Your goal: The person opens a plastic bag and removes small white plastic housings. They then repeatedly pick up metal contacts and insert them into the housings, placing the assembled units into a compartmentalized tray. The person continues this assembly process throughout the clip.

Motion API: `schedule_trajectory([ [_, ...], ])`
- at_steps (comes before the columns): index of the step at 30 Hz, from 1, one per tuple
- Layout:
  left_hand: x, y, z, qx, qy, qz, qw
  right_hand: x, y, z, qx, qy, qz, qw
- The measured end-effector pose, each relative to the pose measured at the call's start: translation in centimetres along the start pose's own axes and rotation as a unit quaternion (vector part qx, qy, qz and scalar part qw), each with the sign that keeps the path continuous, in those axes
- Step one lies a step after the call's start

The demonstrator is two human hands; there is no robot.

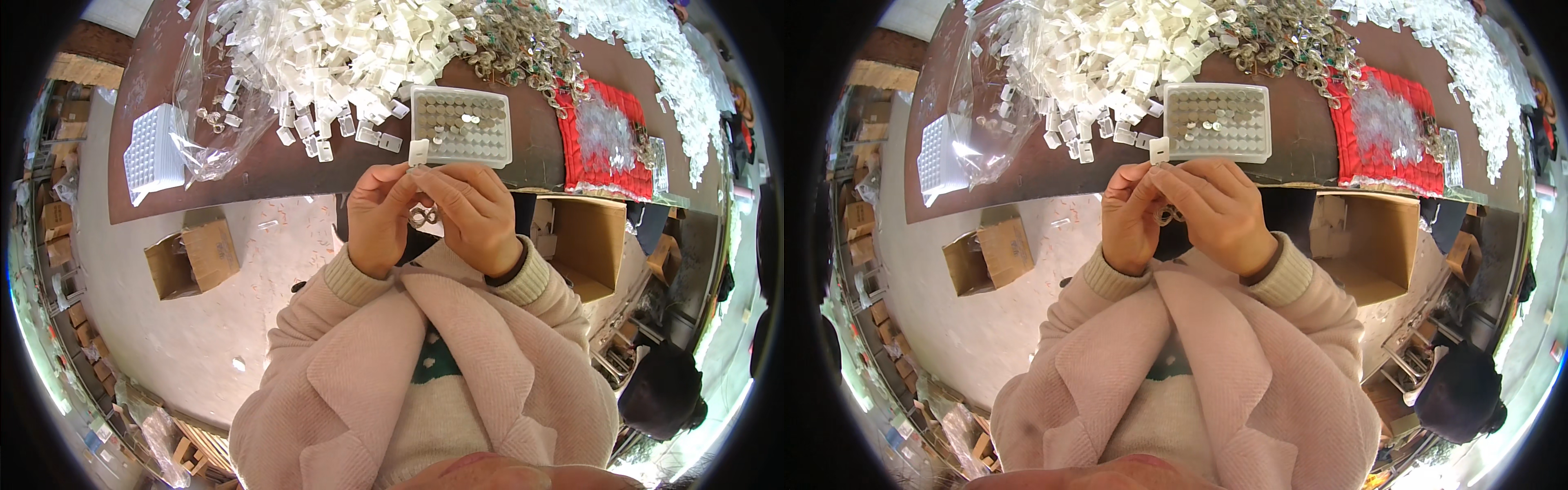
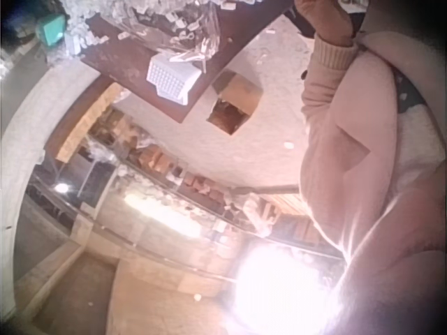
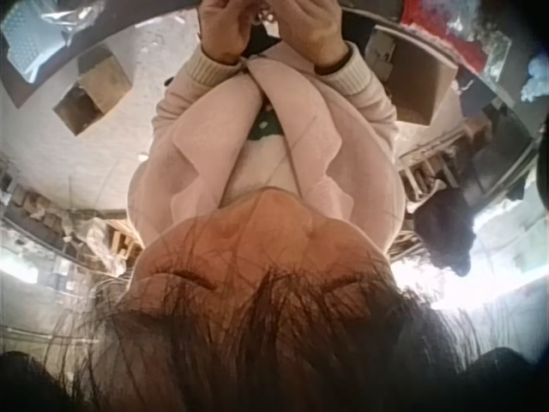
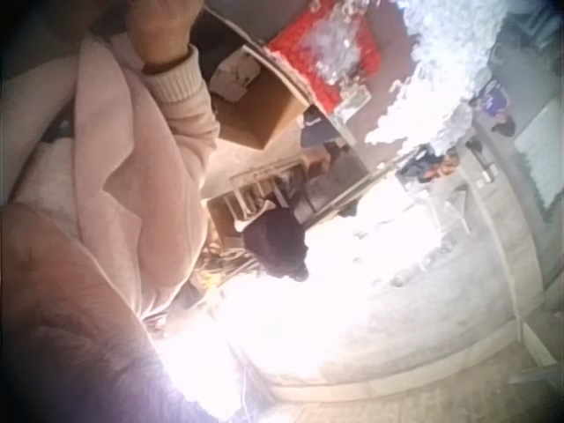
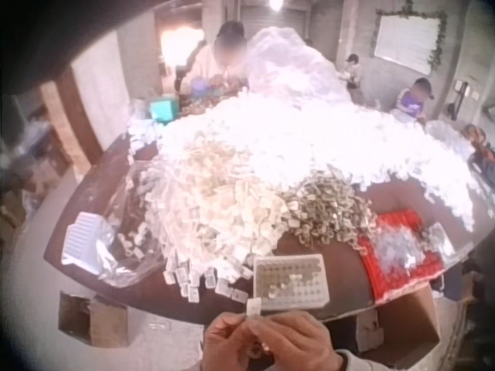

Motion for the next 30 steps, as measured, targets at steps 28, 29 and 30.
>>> schedule_trajectory([
  [28, 0.4, -1.1, -0.9, 0.025, -0.025, -0.012, 0.999, 4.4, -0.8, 1.9, -0.063, 0.089, 0.132, 0.985],
  [29, 0.4, -1.1, -0.9, 0.029, -0.031, -0.017, 0.999, 4.1, -0.8, 1.8, -0.052, 0.070, 0.132, 0.987],
  [30, 0.5, -1.1, -0.8, 0.019, -0.013, -0.020, 1.000, 3.9, -0.9, 1.6, -0.041, 0.050, 0.132, 0.989],
])
Point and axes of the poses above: each hand's wrist, its own y-axis away from the middle knuckle, its own z-axis out of the palm, x = y × z, the point moved 5 cm from there along -y, towards the middle knuckle, and after that the axes turned 14 degrees about x, right-handed, at the moved point
